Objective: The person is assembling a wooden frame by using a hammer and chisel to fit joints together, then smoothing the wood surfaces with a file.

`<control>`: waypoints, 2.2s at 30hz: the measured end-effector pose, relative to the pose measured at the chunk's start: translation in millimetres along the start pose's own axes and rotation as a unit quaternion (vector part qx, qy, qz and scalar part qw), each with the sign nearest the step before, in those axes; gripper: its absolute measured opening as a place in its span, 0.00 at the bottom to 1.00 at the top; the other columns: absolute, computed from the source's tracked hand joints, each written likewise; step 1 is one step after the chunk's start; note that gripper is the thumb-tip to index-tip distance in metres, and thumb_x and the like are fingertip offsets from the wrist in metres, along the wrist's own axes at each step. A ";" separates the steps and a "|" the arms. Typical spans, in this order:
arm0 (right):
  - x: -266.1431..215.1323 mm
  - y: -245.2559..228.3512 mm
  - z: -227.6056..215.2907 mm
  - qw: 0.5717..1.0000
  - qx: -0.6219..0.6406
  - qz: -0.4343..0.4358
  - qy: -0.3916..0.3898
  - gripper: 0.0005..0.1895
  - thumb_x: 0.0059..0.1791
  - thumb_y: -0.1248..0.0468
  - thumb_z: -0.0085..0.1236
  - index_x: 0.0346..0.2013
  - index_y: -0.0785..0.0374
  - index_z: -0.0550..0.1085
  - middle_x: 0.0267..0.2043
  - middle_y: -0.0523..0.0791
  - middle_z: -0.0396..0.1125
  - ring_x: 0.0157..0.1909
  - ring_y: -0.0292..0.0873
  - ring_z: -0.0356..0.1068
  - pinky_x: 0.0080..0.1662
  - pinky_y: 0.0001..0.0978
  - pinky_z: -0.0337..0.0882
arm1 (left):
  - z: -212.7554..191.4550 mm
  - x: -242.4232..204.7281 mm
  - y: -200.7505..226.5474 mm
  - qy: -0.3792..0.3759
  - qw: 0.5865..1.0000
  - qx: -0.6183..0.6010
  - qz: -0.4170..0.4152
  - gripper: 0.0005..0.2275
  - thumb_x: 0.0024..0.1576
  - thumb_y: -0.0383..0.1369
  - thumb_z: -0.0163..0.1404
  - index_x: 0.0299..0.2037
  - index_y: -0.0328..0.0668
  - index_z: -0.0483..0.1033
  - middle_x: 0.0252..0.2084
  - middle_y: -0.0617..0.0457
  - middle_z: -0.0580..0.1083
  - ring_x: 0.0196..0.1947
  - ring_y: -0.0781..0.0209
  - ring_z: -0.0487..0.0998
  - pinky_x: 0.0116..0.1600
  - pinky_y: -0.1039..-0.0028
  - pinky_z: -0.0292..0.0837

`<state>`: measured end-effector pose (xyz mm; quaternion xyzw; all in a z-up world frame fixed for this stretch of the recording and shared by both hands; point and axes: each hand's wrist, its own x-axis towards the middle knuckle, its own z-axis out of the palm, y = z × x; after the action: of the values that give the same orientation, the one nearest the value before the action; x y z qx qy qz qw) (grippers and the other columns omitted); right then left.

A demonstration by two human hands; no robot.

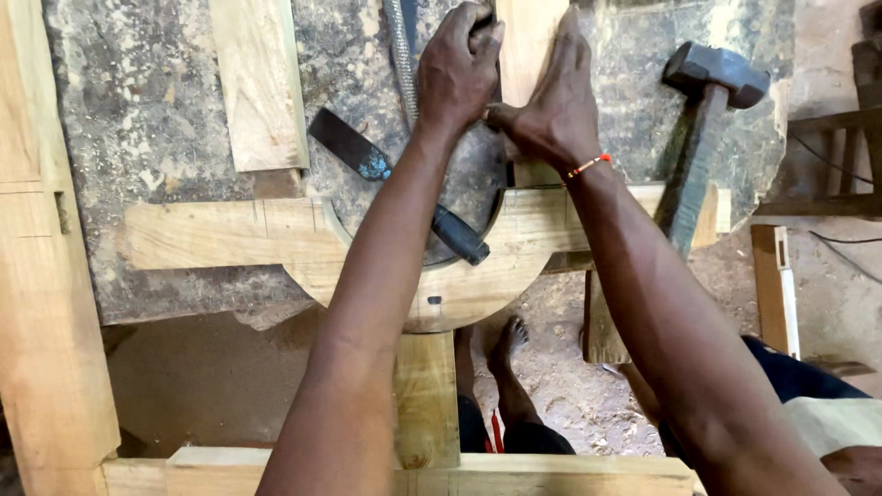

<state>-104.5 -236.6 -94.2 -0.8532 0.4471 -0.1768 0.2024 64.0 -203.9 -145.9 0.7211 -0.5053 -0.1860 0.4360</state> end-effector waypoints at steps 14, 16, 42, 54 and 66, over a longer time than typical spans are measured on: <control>-5.0 -12.2 -9.3 0.996 0.025 0.081 -0.034 0.67 0.39 0.51 0.78 0.75 0.74 0.41 0.68 0.62 0.53 0.62 0.61 0.67 0.59 0.45 0.75 | -0.6 15.4 9.8 0.040 0.988 0.128 0.079 0.32 0.60 0.62 0.53 0.63 0.46 0.67 0.54 0.46 0.75 0.50 0.50 0.80 0.51 0.59 0.79; -6.1 -3.6 -18.9 0.999 0.004 0.014 -0.043 0.70 0.40 0.51 0.82 0.75 0.77 0.39 0.67 0.64 0.53 0.64 0.66 0.64 0.63 0.49 0.71 | -1.7 14.0 10.8 0.030 0.985 0.136 0.099 0.32 0.61 0.61 0.53 0.65 0.48 0.66 0.57 0.44 0.74 0.53 0.49 0.79 0.53 0.57 0.78; -65.2 83.0 -190.5 0.855 0.098 0.473 -0.188 0.22 0.50 0.63 0.58 0.57 0.66 0.69 0.37 0.52 0.71 0.32 0.42 0.69 0.33 0.32 0.71 | -4.4 11.3 11.7 -0.006 0.984 0.141 0.107 0.27 0.63 0.50 0.55 0.68 0.47 0.67 0.61 0.42 0.74 0.58 0.43 0.78 0.62 0.52 0.75; -123.1 130.5 -220.1 0.854 -0.287 0.277 -0.333 0.22 0.55 0.46 0.56 0.45 0.64 0.70 0.24 0.48 0.66 0.20 0.44 0.66 0.26 0.42 0.73 | -3.2 11.7 7.7 0.019 0.977 0.156 0.146 0.25 0.64 0.49 0.55 0.65 0.44 0.69 0.56 0.42 0.77 0.53 0.45 0.79 0.56 0.54 0.77; -198.6 106.3 -227.2 0.773 -0.330 -0.033 -0.540 0.11 0.50 0.47 0.52 0.41 0.46 0.70 0.22 0.40 0.69 0.23 0.38 0.71 0.30 0.33 0.75 | -3.1 14.9 9.1 -0.026 0.986 0.140 0.091 0.28 0.65 0.52 0.53 0.70 0.46 0.64 0.63 0.44 0.73 0.59 0.46 0.77 0.63 0.55 0.74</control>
<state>-394.4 -168.5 22.7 -0.8367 0.2668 0.4653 0.1109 67.3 -216.9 -134.2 0.7212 -0.6006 -0.0915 0.3328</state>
